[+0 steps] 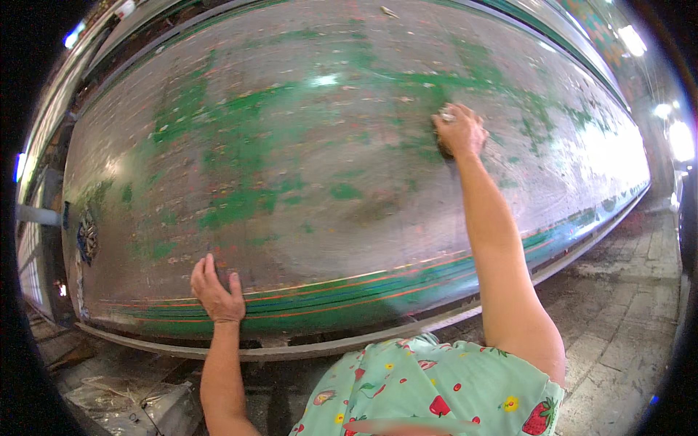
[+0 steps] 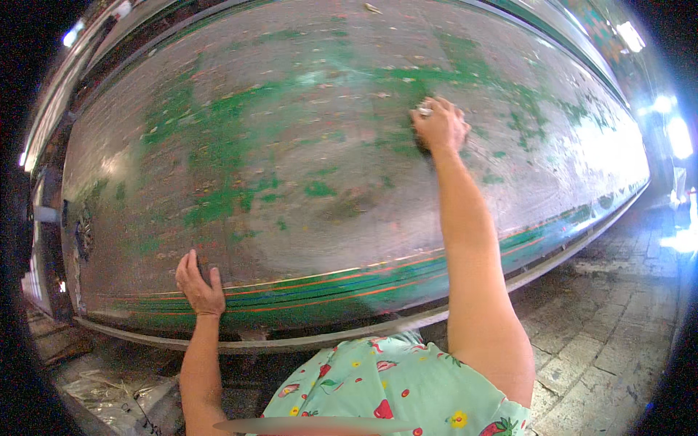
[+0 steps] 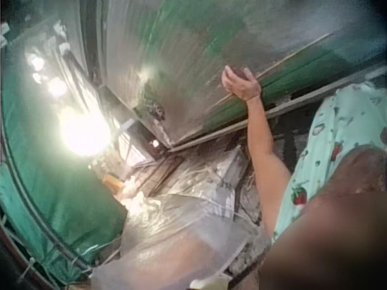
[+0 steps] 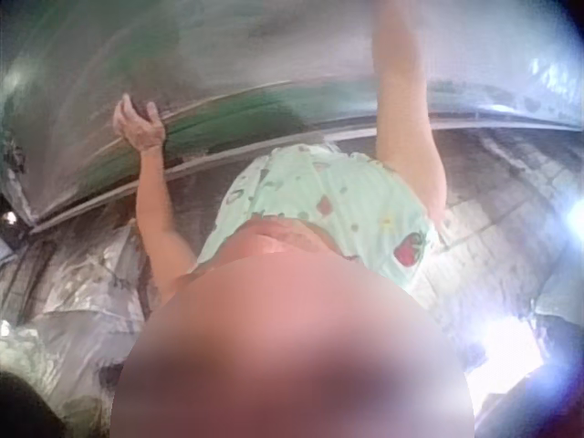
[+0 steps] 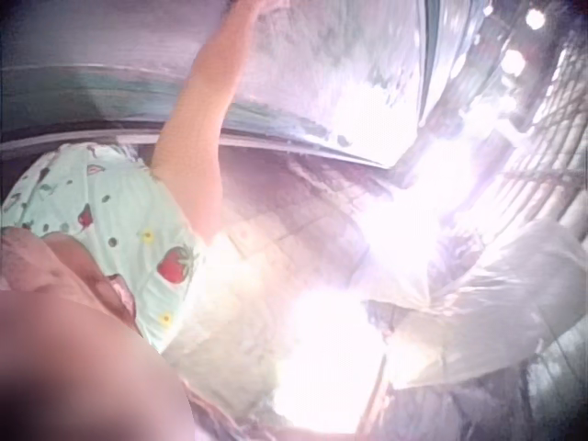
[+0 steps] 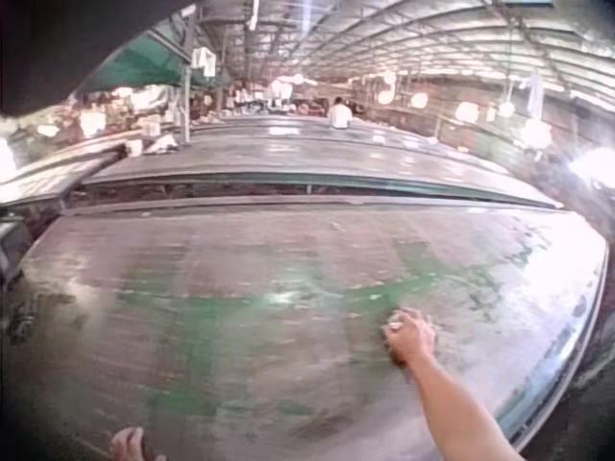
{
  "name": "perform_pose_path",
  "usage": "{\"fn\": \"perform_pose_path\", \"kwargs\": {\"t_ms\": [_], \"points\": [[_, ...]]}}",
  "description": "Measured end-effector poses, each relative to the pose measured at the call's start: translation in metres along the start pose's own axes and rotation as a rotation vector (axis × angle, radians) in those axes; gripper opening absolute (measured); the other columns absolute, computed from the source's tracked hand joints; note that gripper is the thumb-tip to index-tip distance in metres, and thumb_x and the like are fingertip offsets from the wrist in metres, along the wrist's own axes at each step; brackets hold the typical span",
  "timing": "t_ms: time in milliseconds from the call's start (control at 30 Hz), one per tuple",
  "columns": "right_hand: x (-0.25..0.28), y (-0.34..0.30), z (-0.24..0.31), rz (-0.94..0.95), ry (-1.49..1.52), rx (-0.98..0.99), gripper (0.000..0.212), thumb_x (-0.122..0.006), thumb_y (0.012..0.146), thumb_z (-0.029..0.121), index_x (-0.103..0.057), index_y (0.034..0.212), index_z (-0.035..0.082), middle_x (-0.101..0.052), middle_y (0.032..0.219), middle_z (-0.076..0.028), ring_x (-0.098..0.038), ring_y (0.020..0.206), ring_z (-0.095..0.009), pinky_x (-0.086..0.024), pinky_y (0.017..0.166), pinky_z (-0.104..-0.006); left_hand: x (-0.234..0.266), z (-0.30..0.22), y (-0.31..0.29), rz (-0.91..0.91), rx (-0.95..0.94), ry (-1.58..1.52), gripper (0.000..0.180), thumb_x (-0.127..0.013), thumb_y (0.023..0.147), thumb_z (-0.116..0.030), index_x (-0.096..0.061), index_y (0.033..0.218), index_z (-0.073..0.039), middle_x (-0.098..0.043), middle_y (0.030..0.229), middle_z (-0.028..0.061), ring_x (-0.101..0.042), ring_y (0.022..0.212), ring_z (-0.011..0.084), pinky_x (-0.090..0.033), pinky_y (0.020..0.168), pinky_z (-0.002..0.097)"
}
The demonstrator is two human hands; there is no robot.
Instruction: The person scrubs the interior surface of a green boat hull using a white cloth or sponge. They move the cloth back and forth across the curved surface, occasionally repositioning their hands to reach different areas.
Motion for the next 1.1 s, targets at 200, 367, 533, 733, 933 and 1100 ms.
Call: {"fn": "perform_pose_path", "kwargs": {"t_ms": [200,367,533,733,933,1100], "points": [[-0.03,-0.068,0.268,-0.029,0.121,0.318,0.037,-0.077,0.097,0.047,-0.092,0.127,0.03,-0.076,0.158,-0.001,-0.062,0.153,-0.036,-0.046,0.125,-0.0646,0.001,-0.001,0.001,0.0,0.001,-0.034,0.085,-0.077,0.106,-0.044,-0.048,0.176,-0.005,-0.051,0.17,0.0271,-0.045,0.16,0.0514,-0.03,0.134,0.0669],[-0.033,-0.178,0.386,0.032,0.28,0.562,0.029,-0.079,0.093,0.04,-0.092,0.118,0.033,-0.079,0.138,-0.002,-0.065,0.143,-0.034,-0.047,0.12,-0.0621,-0.002,0.005,0.0,-0.024,0.031,-0.125,0.087,-0.081,0.105,-0.04,-0.047,0.177,-0.004,-0.054,0.17,0.0265,-0.046,0.162,0.049,-0.032,0.134,0.0645],[0.002,-0.307,0.322,0.053,0.372,0.839,0.035,-0.089,0.084,0.04,-0.086,0.118,0.033,-0.074,0.134,0.0,-0.065,0.138,-0.033,-0.048,0.114,-0.0601,0.007,0.045,0.026,-0.113,0.054,-0.435,0.084,-0.083,0.105,-0.031,-0.048,0.176,-0.003,-0.058,0.171,0.0238,-0.048,0.162,0.0457,-0.033,0.135,0.0599],[0.052,-0.336,0.158,-0.03,0.35,0.753,0.058,-0.099,0.066,0.033,-0.086,0.123,0.031,-0.075,0.137,0.001,-0.066,0.136,-0.033,-0.048,0.115,-0.0599,0.006,0.098,0.084,-0.043,-0.118,-0.068,0.075,-0.079,0.109,-0.03,-0.052,0.174,-0.006,-0.054,0.175,0.0236,-0.046,0.165,0.046,-0.032,0.137,0.0627],[0.027,-0.218,0.054,-0.117,0.174,0.404,0.051,-0.094,0.072,0.028,-0.089,0.123,0.026,-0.078,0.135,-0.001,-0.066,0.139,-0.036,-0.049,0.116,-0.0581,-0.006,0.105,0.087,0.065,-0.031,-0.018,0.066,-0.07,0.116,-0.039,-0.055,0.172,-0.007,-0.05,0.179,0.0225,-0.042,0.168,0.0466,-0.028,0.139,0.0654],[0.009,-0.085,0.046,-0.197,0.035,0.241,0.049,-0.085,0.088,0.035,-0.087,0.136,0.026,-0.074,0.148,-0.008,-0.064,0.146,-0.037,-0.049,0.121,-0.0597,-0.004,0.102,0.088,0.069,-0.03,0.013,0.065,-0.066,0.117,-0.044,-0.057,0.17,-0.006,-0.049,0.178,0.0239,-0.041,0.167,0.0492,-0.029,0.137,0.0669]]}}
Point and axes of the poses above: each hand's wrist, its own y-axis towards the middle knuckle, its own x-axis out of the back of the hand, z = x × y, the point moved 4 cm from there along y, towards the middle knuckle
